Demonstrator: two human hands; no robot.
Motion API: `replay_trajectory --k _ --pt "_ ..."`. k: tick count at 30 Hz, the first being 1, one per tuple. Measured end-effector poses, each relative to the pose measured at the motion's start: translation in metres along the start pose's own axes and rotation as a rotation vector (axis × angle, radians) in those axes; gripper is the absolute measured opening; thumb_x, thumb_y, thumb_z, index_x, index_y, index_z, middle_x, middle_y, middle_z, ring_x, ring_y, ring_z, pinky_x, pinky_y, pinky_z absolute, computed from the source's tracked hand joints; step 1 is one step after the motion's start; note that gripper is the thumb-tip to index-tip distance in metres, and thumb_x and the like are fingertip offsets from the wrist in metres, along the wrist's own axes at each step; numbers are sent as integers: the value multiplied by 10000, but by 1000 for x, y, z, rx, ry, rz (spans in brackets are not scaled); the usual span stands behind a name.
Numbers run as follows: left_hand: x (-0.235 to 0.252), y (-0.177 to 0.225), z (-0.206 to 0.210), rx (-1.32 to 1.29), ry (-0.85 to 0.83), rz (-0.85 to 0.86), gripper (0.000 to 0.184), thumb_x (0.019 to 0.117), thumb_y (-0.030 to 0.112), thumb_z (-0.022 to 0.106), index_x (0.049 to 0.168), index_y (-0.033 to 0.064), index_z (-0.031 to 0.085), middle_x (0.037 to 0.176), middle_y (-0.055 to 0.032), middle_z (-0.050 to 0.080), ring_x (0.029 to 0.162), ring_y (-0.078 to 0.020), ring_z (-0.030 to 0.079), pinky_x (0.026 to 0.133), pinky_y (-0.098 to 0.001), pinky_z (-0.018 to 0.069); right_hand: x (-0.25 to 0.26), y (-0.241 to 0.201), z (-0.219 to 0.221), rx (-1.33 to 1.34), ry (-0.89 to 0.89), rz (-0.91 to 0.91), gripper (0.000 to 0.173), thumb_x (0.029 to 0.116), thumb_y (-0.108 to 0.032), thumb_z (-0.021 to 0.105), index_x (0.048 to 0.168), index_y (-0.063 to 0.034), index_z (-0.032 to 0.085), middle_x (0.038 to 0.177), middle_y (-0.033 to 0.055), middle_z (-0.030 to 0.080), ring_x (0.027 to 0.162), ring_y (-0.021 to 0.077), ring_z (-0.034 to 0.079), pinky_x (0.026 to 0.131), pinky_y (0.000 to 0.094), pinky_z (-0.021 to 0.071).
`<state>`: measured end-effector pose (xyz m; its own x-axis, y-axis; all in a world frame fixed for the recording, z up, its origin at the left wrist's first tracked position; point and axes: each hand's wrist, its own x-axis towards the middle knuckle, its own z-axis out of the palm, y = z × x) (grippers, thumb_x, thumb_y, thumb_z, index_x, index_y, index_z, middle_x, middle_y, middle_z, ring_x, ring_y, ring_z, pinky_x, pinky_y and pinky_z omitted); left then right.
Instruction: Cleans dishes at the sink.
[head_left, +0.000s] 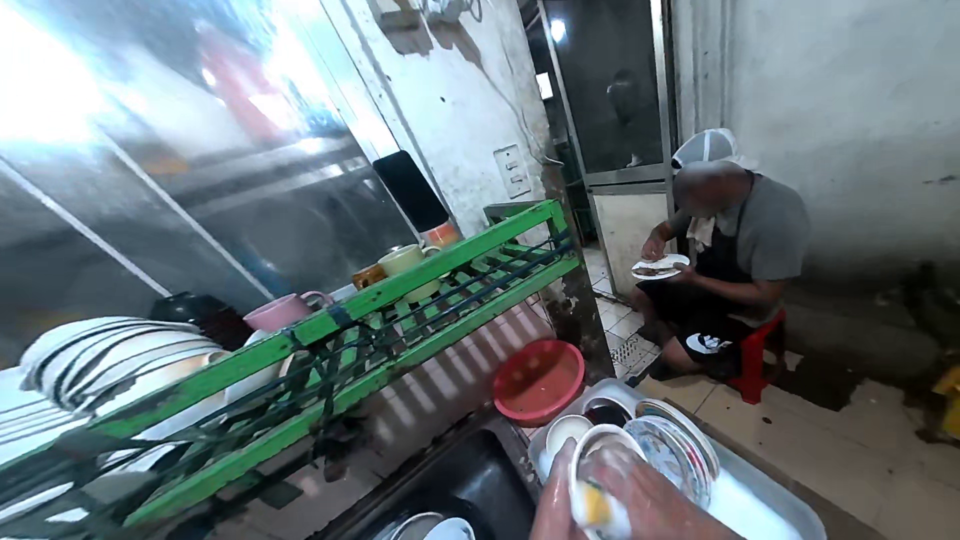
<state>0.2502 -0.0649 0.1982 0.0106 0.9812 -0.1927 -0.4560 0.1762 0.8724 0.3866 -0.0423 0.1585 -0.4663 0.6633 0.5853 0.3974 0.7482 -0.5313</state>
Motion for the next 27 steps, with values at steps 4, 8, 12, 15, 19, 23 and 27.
replay_trajectory --k 4,8,12,15,19,23,27 --pt "9 -34 -7 353 73 434 572 1060 290 350 1500 -75 375 1508 -224 453 1358 -186 495 1133 -346 426 25 -24 -14 681 104 756 449 992 -113 611 1392 59 501 1267 164 640 1166 163 624 1023 322 512" --pt "13 -24 -14 276 40 356 486 1098 235 277 1449 -63 434 1391 -177 562 1247 -158 577 1053 -328 490 24 -32 -20 450 -183 593 488 966 -128 653 1391 77 527 1346 241 610 1285 300 580 1114 453 455" --pt "17 5 -15 128 41 54 435 1129 301 276 1327 21 545 1096 -133 699 985 -203 698 854 -397 602 12 -3 -19 -128 -484 120 408 882 -181 743 1272 -90 668 1237 213 651 1211 447 581 994 625 484" --pt "23 -12 -15 306 74 278 461 1084 237 355 1430 -44 472 1362 -180 580 1213 -186 595 1033 -359 509 25 -12 -19 145 -323 559 407 949 -117 654 1318 48 608 1286 255 644 1259 379 595 1087 546 460" --pt "25 -21 -13 349 132 317 471 1109 235 302 1440 -53 472 1404 -191 555 1265 -179 563 1083 -341 467 33 -31 -6 554 -87 709 465 1042 -305 526 1397 -4 541 1303 167 634 1219 215 608 1066 403 488" --pt "32 14 -18 93 20 -155 464 1118 390 291 1278 65 581 1031 -127 710 914 -219 707 779 -410 606 9 -30 -11 -153 -469 259 658 917 -312 691 1492 -68 482 1347 234 610 1268 423 576 1047 597 461" --pt "30 12 -17 359 43 -38 471 1123 379 312 1401 60 519 1223 -128 661 1072 -201 666 889 -399 574 21 -29 -25 -2 -519 507 505 917 -251 701 1368 -61 582 1274 204 656 1202 371 629 1010 594 496"
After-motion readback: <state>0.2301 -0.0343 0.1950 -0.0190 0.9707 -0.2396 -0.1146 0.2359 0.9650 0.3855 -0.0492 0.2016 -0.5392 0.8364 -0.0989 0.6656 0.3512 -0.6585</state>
